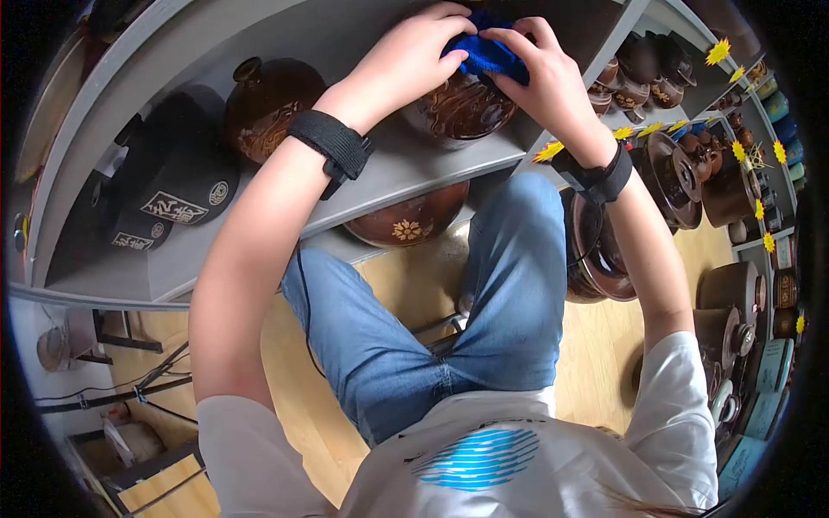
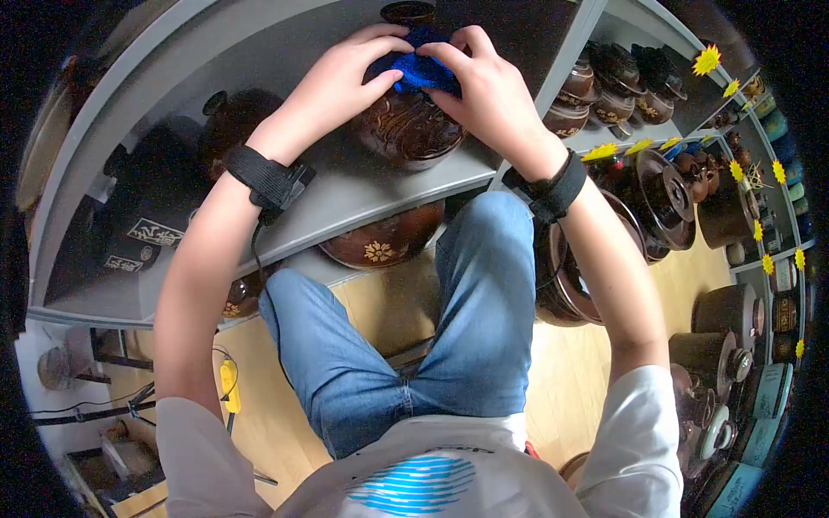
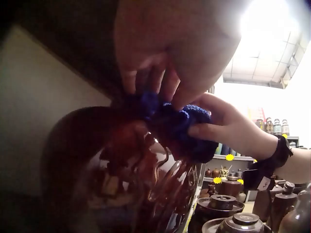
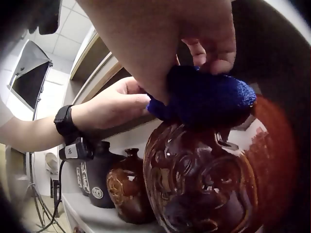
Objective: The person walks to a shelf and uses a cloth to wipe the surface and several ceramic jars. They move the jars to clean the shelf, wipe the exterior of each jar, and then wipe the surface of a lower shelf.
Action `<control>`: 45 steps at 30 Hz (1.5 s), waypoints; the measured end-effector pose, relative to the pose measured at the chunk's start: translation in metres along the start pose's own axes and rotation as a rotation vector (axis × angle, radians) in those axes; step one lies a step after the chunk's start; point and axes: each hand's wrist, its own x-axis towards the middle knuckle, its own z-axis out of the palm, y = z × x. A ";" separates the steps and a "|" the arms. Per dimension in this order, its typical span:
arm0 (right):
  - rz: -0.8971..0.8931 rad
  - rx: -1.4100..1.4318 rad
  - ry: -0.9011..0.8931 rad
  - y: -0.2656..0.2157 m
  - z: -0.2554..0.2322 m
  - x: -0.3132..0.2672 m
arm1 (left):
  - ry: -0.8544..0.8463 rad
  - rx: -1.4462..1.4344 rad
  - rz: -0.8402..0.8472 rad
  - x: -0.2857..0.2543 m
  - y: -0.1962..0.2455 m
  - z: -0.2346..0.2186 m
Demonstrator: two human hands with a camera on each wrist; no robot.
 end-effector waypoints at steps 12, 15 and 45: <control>0.027 0.178 -0.028 -0.021 0.000 -0.040 | 0.061 0.239 0.018 -0.036 0.037 0.022; 0.168 0.270 -0.043 -0.028 0.013 -0.061 | 0.105 0.285 0.041 -0.048 0.042 0.036; 1.323 1.499 0.151 -0.050 0.135 -0.127 | -0.039 -0.089 -0.395 -0.145 0.032 0.132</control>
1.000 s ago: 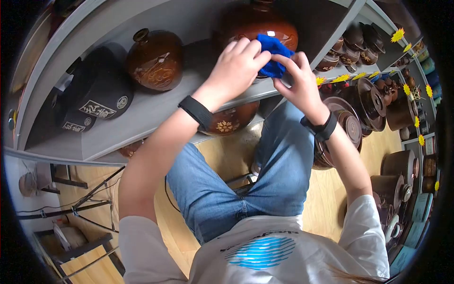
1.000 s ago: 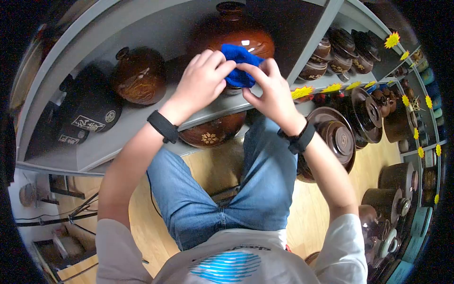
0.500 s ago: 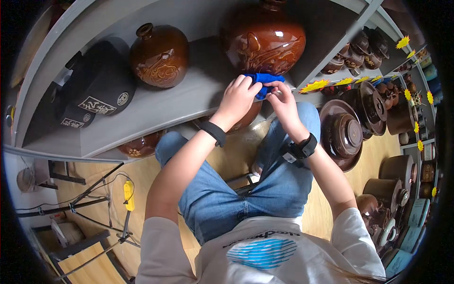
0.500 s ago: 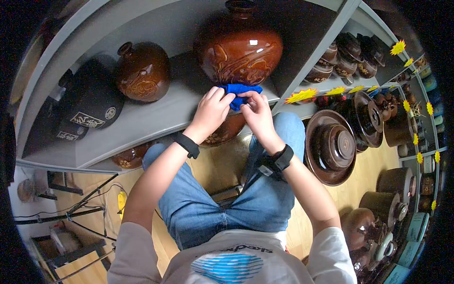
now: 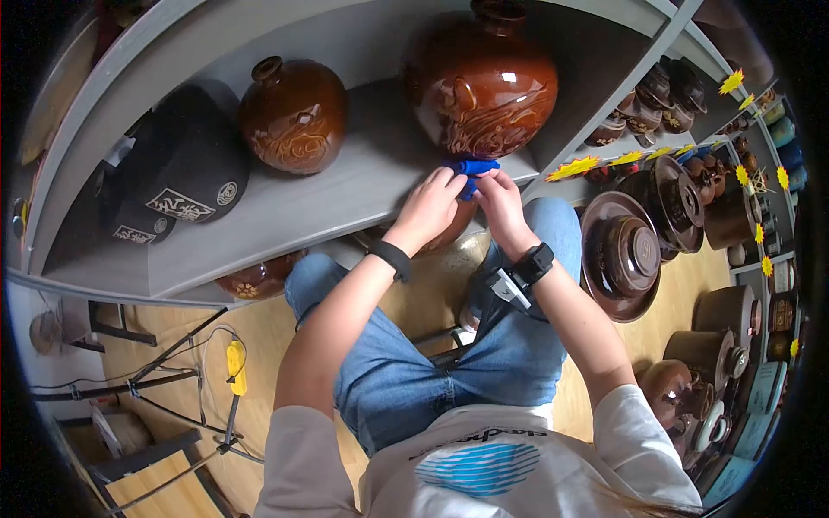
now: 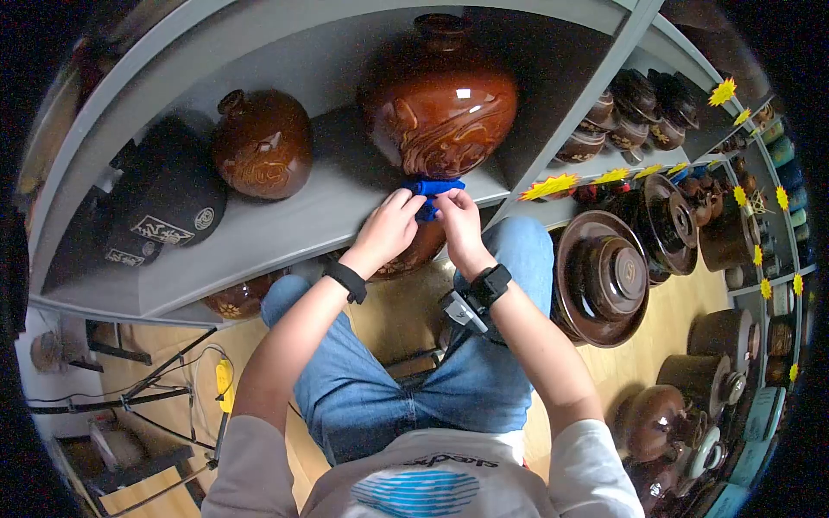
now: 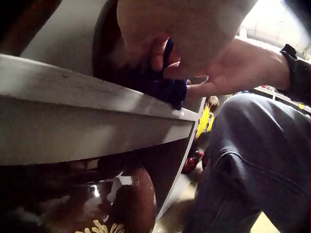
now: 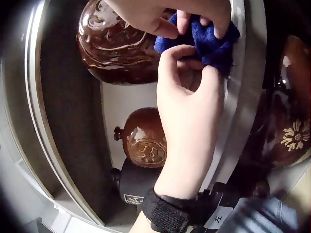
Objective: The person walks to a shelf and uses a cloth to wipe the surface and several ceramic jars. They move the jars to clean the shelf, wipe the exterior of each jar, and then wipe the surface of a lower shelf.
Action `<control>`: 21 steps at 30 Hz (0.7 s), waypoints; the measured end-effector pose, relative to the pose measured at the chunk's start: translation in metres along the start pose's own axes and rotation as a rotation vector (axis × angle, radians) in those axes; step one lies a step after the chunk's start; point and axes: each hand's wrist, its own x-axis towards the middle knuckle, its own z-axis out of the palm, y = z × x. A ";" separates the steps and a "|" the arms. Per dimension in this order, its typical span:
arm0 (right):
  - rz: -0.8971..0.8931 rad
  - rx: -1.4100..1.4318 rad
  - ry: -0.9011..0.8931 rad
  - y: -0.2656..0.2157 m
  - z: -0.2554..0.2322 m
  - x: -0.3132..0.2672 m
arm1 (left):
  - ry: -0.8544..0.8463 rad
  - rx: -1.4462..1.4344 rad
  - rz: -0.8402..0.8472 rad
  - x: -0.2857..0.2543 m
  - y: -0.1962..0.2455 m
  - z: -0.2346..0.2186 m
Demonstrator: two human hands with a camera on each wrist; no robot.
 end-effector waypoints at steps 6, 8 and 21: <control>-0.032 -0.083 0.007 -0.022 0.010 -0.016 | 0.026 -0.058 0.033 -0.006 0.015 -0.015; -0.080 -0.094 0.011 -0.024 0.012 -0.015 | 0.008 -0.100 -0.024 -0.001 0.031 -0.025; -1.005 -0.732 0.031 -0.117 0.039 -0.035 | 0.304 0.041 0.242 0.060 0.074 -0.084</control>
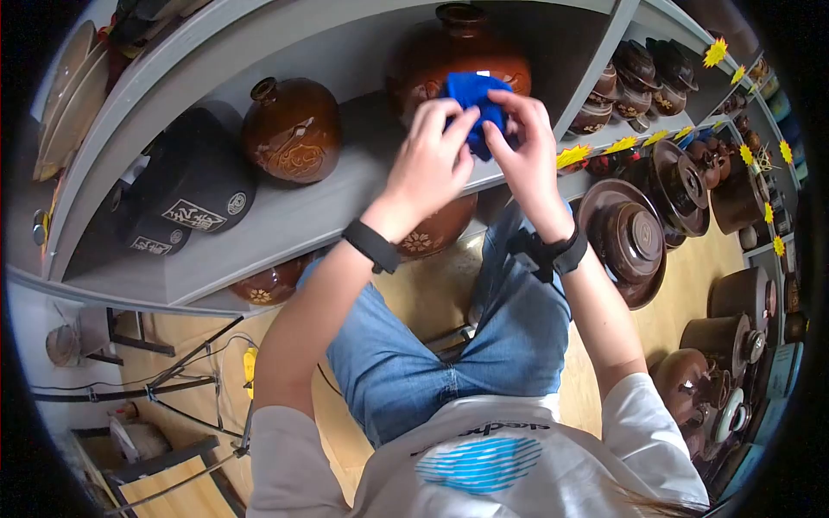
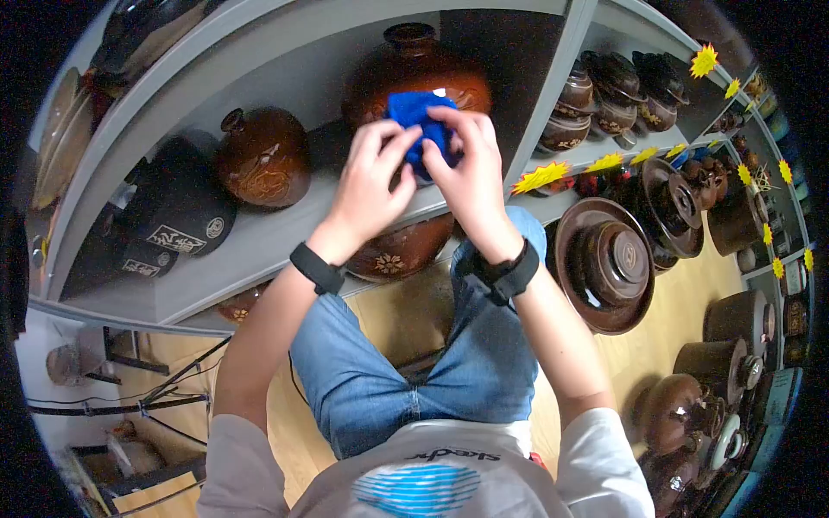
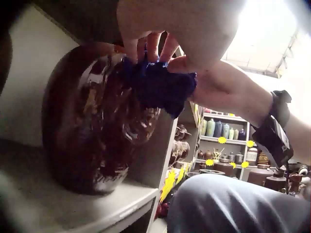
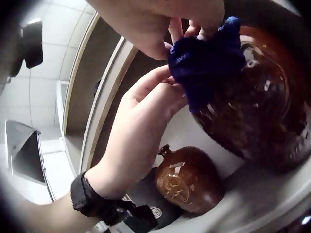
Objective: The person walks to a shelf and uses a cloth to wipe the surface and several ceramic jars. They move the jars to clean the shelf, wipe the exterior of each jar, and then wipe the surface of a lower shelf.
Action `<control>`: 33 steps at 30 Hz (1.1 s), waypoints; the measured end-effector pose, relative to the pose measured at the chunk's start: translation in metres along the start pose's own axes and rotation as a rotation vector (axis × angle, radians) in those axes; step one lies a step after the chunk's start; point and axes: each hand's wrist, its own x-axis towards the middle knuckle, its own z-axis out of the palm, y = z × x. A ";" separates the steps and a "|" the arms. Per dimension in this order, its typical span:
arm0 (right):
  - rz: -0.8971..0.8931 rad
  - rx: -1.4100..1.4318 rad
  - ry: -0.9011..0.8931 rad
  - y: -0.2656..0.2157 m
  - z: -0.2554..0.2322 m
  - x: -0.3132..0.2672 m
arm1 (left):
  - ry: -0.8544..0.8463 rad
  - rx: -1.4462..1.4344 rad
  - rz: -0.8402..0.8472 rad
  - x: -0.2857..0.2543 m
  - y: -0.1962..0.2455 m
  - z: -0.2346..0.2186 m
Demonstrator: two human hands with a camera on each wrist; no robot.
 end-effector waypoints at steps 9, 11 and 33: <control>-0.295 -0.227 -0.224 -0.019 0.022 0.051 | -0.034 0.102 -0.066 0.028 -0.045 -0.026; -0.380 -0.275 -0.235 -0.019 0.024 0.045 | -0.034 0.124 -0.087 0.020 -0.044 -0.025; -0.113 -0.361 -0.685 0.040 0.023 -0.065 | -0.353 -0.027 -0.285 -0.098 -0.058 0.044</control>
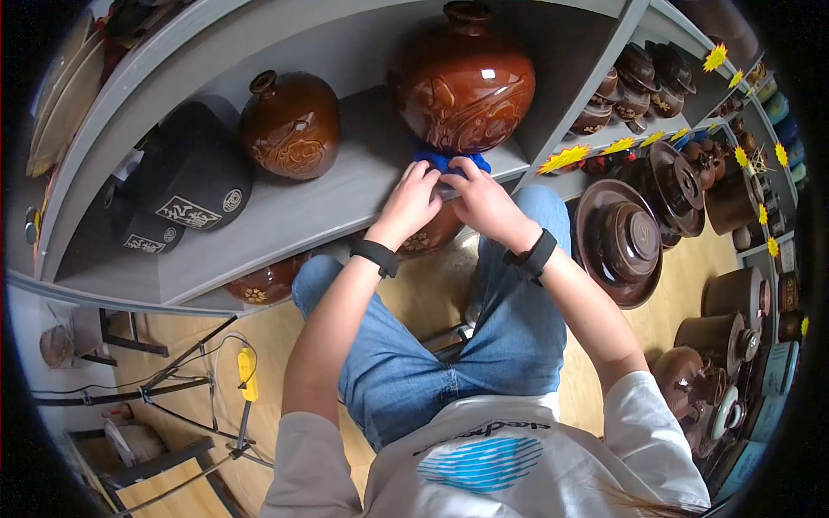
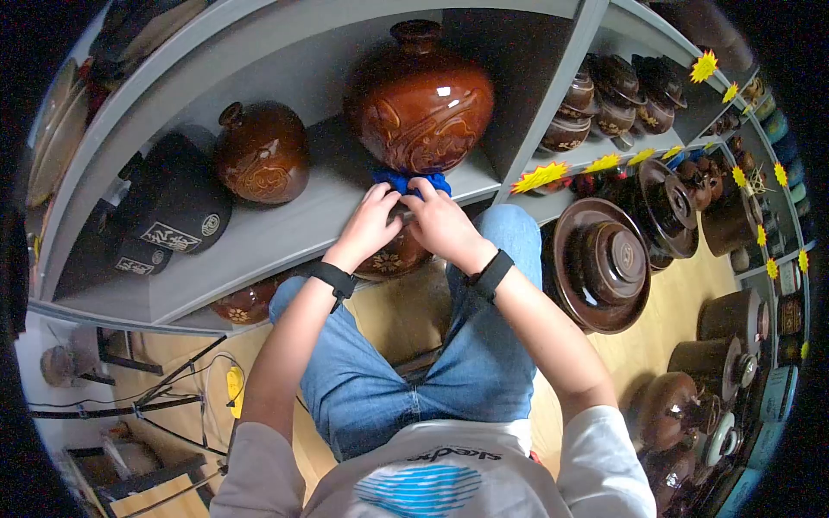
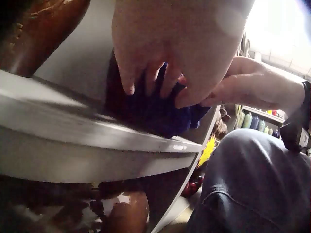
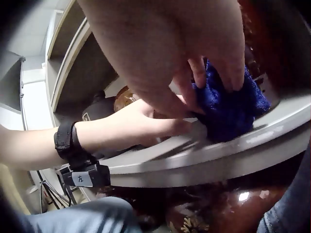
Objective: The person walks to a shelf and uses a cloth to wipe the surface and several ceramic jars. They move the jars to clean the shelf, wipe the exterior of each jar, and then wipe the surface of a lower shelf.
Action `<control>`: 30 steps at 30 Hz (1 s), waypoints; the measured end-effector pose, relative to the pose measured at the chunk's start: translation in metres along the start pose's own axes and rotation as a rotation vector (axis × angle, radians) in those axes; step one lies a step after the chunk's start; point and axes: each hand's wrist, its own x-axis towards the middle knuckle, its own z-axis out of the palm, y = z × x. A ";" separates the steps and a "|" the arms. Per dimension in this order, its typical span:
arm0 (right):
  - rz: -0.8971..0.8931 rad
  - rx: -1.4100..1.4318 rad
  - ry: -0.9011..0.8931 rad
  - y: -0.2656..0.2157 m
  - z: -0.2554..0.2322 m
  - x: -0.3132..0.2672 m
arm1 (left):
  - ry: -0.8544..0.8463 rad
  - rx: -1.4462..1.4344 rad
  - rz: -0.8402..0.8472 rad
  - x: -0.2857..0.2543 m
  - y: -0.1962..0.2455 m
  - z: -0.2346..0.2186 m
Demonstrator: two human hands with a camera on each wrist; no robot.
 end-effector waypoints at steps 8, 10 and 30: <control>-0.019 0.139 -0.113 -0.023 -0.035 -0.006 | -0.008 -0.089 -0.046 -0.010 0.014 -0.012; -0.113 0.111 -0.026 -0.030 -0.049 -0.007 | 0.146 -0.027 0.073 -0.009 0.022 -0.022; -0.105 -0.111 0.530 0.031 -0.112 0.088 | 0.505 0.045 -0.021 0.144 0.040 -0.107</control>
